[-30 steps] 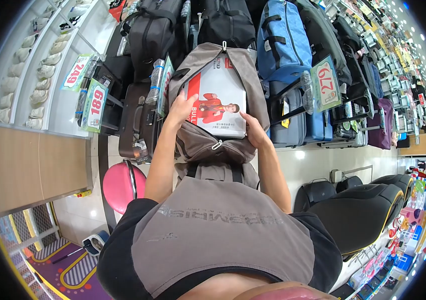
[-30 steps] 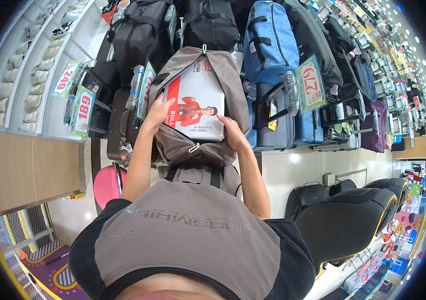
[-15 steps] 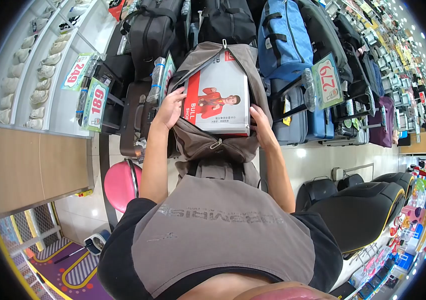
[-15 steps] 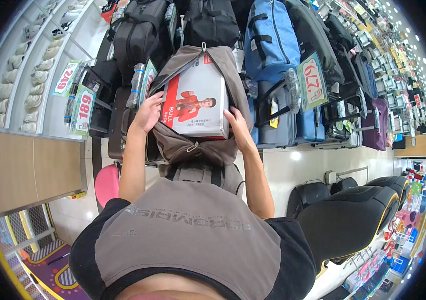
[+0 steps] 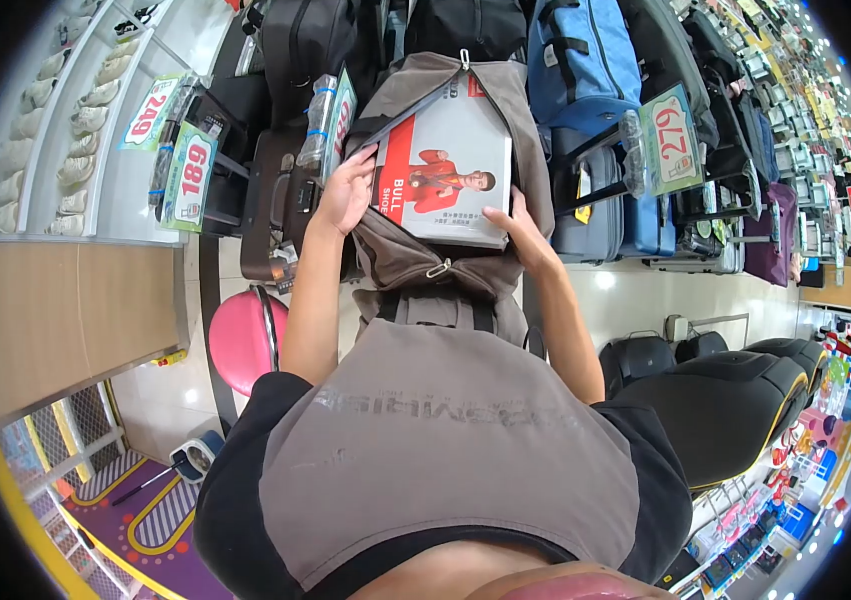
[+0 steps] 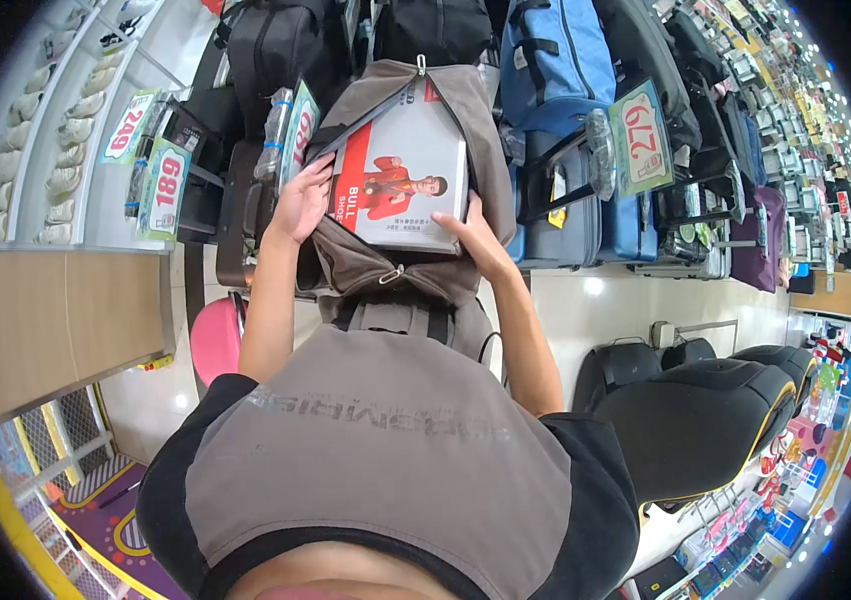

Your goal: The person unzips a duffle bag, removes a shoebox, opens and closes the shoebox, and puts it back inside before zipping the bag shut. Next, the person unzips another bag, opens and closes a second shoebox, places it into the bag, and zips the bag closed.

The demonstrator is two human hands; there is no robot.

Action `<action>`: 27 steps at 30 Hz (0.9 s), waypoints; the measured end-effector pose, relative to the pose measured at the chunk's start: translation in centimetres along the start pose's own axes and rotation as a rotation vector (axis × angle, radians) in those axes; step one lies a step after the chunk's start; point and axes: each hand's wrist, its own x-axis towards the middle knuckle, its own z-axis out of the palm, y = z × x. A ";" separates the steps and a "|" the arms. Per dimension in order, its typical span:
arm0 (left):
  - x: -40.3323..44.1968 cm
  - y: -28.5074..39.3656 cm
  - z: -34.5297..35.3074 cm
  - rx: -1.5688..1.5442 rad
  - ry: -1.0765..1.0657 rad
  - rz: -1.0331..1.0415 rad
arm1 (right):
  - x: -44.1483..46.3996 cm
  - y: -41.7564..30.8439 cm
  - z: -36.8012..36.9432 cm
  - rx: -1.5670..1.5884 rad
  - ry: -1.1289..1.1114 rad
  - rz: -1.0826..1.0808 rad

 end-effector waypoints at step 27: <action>-7.4 -0.2 5.8 0.534 0.209 0.274 | -18.0 -3.6 -9.2 0.681 0.091 0.186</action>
